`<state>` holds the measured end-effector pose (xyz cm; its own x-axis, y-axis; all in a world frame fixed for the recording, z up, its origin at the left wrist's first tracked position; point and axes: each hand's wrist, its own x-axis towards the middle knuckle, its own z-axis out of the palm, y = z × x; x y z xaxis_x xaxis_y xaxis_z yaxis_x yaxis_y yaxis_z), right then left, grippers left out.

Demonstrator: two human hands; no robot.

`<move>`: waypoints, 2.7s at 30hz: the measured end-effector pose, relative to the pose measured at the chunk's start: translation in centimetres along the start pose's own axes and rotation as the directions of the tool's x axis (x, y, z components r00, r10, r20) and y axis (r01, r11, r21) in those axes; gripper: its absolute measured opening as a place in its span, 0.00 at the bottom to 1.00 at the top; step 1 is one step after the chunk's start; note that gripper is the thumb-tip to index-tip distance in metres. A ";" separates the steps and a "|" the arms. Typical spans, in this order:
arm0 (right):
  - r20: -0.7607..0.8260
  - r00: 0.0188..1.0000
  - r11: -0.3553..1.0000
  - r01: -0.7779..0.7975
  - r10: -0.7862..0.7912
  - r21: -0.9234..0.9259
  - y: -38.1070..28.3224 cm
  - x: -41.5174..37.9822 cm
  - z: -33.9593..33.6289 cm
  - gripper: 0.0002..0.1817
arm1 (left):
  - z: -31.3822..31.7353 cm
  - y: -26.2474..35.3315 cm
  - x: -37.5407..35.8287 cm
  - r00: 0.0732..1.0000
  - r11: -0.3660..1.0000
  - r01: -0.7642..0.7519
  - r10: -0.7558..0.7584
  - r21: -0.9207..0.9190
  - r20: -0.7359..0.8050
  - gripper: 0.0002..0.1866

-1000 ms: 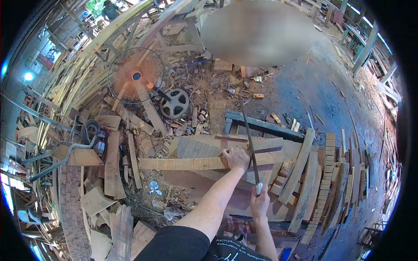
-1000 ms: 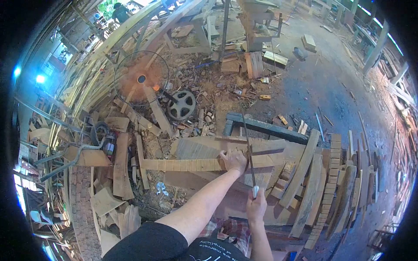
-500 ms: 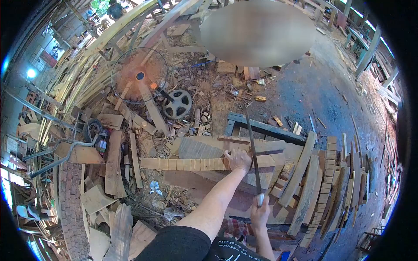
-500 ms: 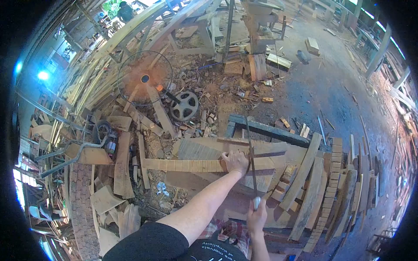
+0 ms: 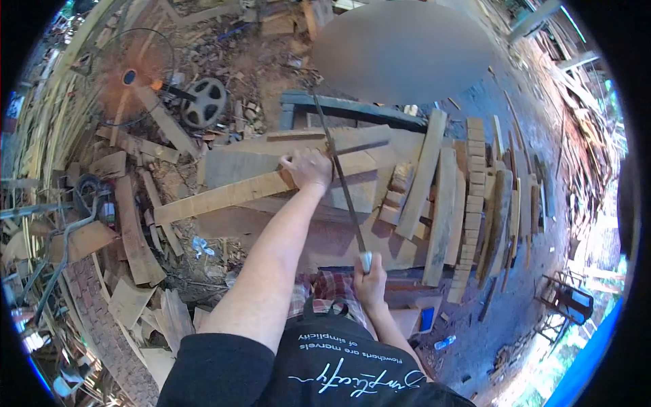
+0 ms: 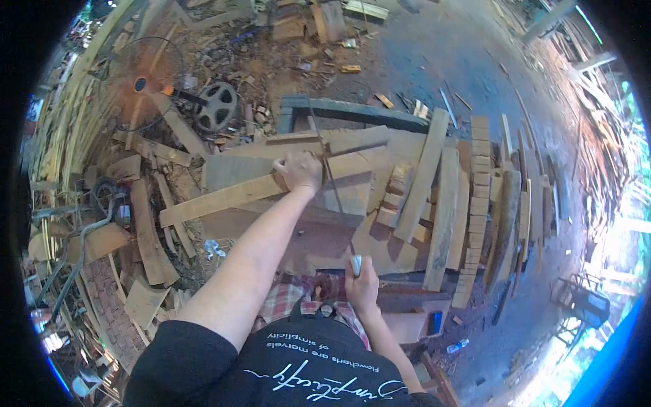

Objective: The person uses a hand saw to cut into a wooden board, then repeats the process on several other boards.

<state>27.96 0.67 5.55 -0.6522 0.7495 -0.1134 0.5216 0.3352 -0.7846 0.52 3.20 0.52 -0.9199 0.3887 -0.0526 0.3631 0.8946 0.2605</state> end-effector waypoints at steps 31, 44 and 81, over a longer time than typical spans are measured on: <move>-0.121 0.992 0.996 -0.010 0.020 0.087 1.0 -2.6 -4.6 0.07 | 0.7 -2.2 0.9 0.990 0.862 -0.003 -0.069 -0.506 -0.122 0.15; -0.121 0.991 0.998 0.055 -0.052 0.020 -1.6 2.4 2.2 0.15 | -0.2 -0.3 -0.3 0.991 0.998 -0.058 0.061 0.033 -0.121 0.16; -0.015 0.998 0.996 -0.059 0.060 0.066 -2.4 -0.4 1.3 0.12 | -0.1 0.1 -0.4 0.992 0.998 -0.029 0.035 0.051 -0.122 0.11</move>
<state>26.24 -1.24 6.69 -0.6118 0.7765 -0.1510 0.5215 0.2525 -0.8150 0.89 3.14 0.67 -0.9177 0.3900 0.0751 0.3969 0.8931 0.2120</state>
